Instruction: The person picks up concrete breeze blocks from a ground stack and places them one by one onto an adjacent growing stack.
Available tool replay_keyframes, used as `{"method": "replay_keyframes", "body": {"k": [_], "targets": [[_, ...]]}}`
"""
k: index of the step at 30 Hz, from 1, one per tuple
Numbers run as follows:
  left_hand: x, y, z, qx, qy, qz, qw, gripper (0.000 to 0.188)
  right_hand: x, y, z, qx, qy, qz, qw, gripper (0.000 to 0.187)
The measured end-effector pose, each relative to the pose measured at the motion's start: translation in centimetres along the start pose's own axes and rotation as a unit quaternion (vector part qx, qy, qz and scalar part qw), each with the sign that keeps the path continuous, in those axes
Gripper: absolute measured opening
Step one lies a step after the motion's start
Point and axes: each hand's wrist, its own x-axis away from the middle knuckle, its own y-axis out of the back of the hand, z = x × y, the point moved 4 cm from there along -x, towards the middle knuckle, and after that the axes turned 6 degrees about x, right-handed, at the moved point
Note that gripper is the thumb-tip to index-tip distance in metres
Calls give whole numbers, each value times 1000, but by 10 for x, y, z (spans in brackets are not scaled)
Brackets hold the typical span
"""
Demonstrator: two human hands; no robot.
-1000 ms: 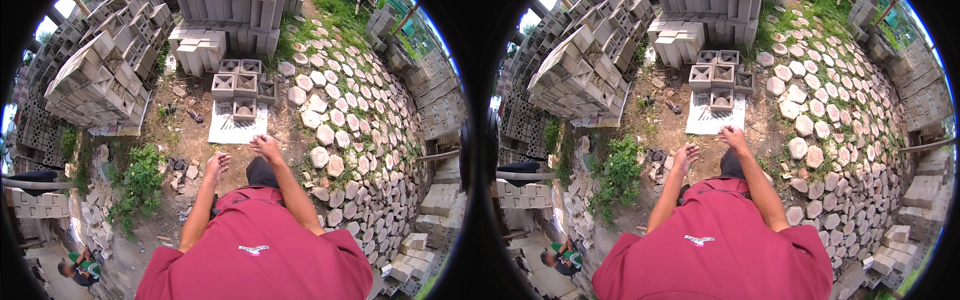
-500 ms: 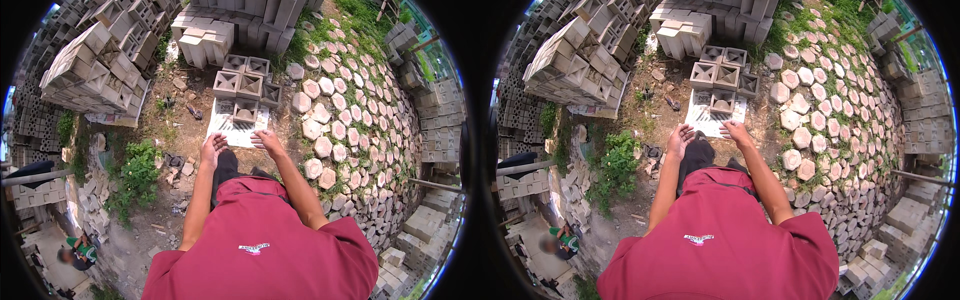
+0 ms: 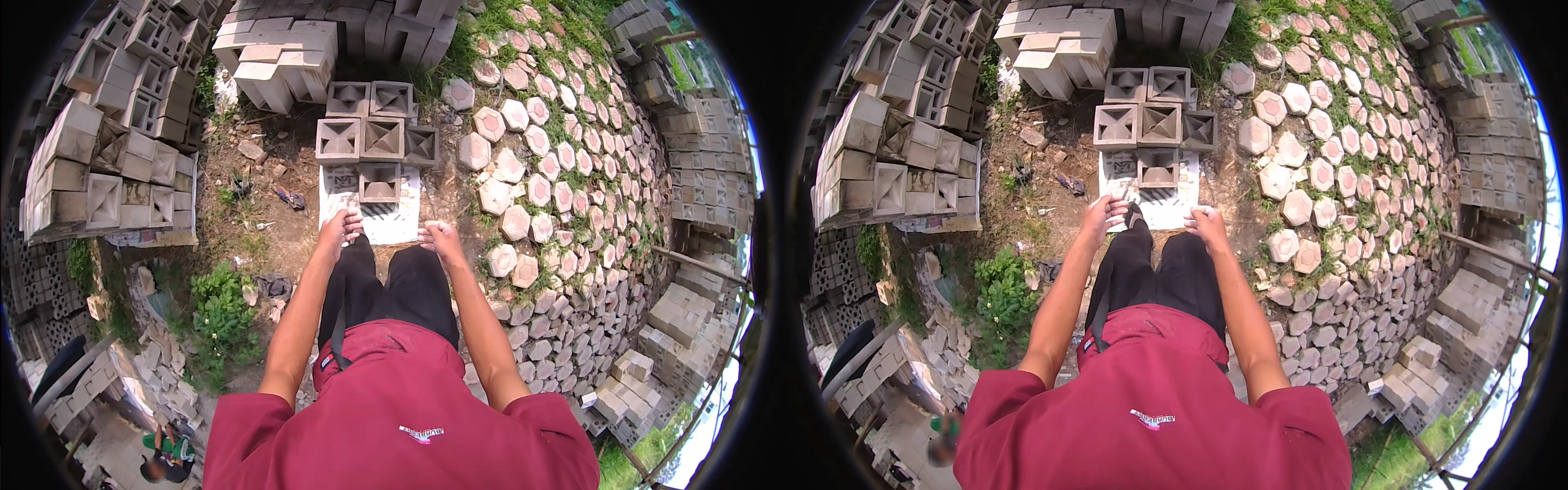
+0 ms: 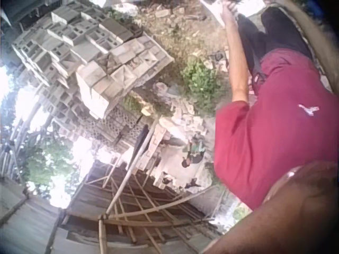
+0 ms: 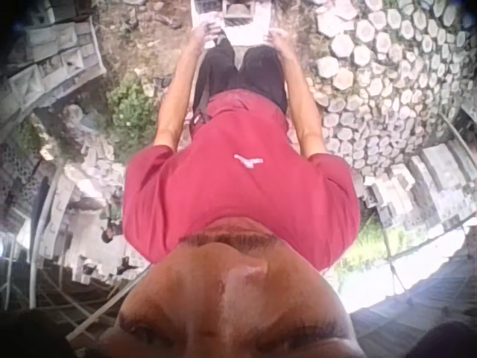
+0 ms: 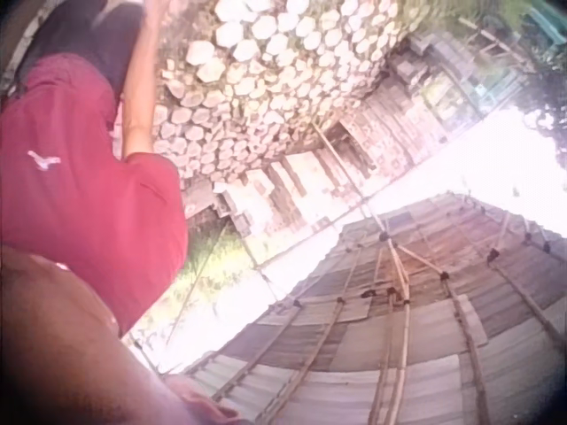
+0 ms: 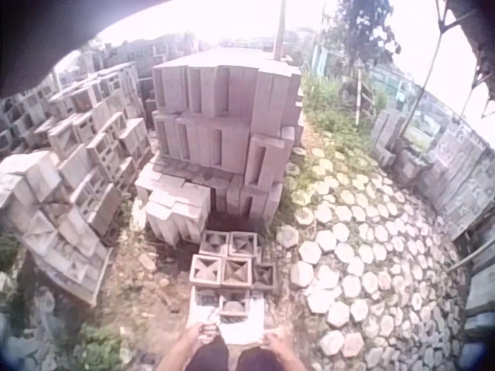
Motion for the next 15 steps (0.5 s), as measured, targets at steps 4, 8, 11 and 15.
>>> {"method": "replay_keyframes", "body": {"k": [4, 8, 11, 15], "targets": [[-77, 36, 34, -93, 57, -27, 994, 36, -65, -8, -34, 1, -36, -21, 999, 22], [-182, 86, 83, -249, 47, -49, 966, 33, -168, -13, -95, 144, -32, 6, 989, 23], [-268, 121, 132, -263, 65, -101, 957, 36, -260, -5, -152, 453, 78, 55, 886, 34], [-385, 159, 185, -283, 69, -141, 946, 36, -396, -23, -195, 567, 40, 172, 804, 42]]}}
